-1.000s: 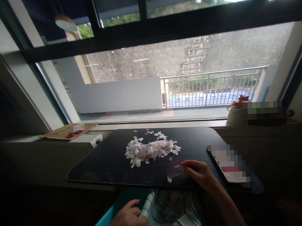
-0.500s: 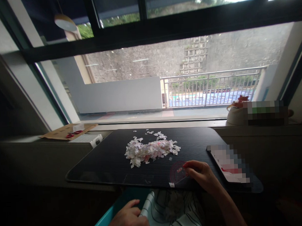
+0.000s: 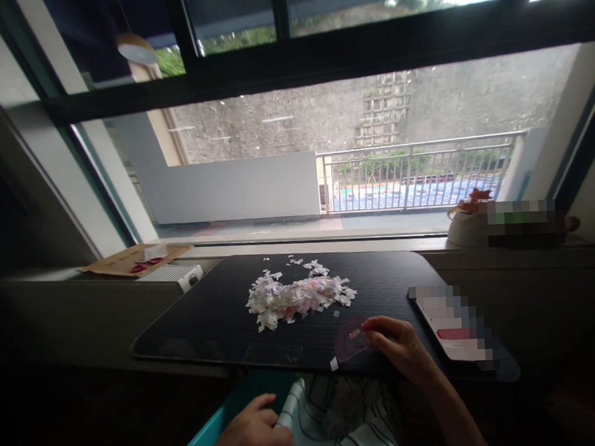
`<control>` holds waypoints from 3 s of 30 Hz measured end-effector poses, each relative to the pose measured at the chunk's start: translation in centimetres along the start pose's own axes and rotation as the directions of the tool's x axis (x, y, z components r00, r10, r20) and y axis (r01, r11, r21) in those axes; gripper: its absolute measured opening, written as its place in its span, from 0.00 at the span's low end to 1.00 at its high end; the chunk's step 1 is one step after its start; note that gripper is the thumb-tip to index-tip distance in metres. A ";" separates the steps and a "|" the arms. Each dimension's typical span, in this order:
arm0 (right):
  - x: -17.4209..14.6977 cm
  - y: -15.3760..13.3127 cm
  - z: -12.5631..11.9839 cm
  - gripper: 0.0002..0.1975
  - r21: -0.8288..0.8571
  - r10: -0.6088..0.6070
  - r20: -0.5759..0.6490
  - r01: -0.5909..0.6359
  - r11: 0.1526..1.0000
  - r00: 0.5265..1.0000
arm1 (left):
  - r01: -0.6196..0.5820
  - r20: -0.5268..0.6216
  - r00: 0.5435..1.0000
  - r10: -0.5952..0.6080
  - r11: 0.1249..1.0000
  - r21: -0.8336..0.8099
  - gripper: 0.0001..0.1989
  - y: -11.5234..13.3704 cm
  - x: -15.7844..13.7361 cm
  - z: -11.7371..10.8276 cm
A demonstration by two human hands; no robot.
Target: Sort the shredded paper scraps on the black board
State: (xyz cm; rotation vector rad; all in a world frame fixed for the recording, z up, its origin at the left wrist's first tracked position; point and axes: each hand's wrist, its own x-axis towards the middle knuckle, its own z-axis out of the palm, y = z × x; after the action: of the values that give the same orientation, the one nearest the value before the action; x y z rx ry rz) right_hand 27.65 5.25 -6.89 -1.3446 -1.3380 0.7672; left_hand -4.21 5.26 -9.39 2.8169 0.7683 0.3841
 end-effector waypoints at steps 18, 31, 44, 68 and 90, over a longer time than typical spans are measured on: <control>0.0 -0.2 0.2 0.10 0.020 0.002 0.095 -0.004 1.000 0.995 | -0.024 -0.051 0.998 0.023 1.000 -0.015 0.03 -0.2 -0.2 0.7; 0.9 0.4 -0.2 0.18 -0.013 -0.026 -0.120 0.025 1.000 0.992 | -0.135 0.003 0.991 0.137 0.968 0.211 0.05 0.5 1.4 1.3; 2.7 0.6 1.2 0.18 -0.186 -0.036 -0.167 0.004 0.983 0.985 | -0.308 0.078 0.951 0.299 0.908 0.285 0.07 2.4 5.1 2.6; -0.3 -1.5 2.1 0.13 -0.058 0.000 0.067 0.004 0.998 0.998 | -0.138 0.112 0.986 0.125 0.983 0.120 0.14 5.2 6.4 1.3; -0.4 -1.9 2.4 0.13 -0.076 -0.015 0.094 0.022 0.997 0.995 | -0.188 0.138 0.975 0.171 0.975 0.120 0.08 5.2 6.6 1.2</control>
State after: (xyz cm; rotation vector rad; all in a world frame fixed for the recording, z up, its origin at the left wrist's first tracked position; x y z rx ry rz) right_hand 24.80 5.12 -5.83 -1.3695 -1.4647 0.7808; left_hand 4.07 4.12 -7.93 3.0116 0.5318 0.1833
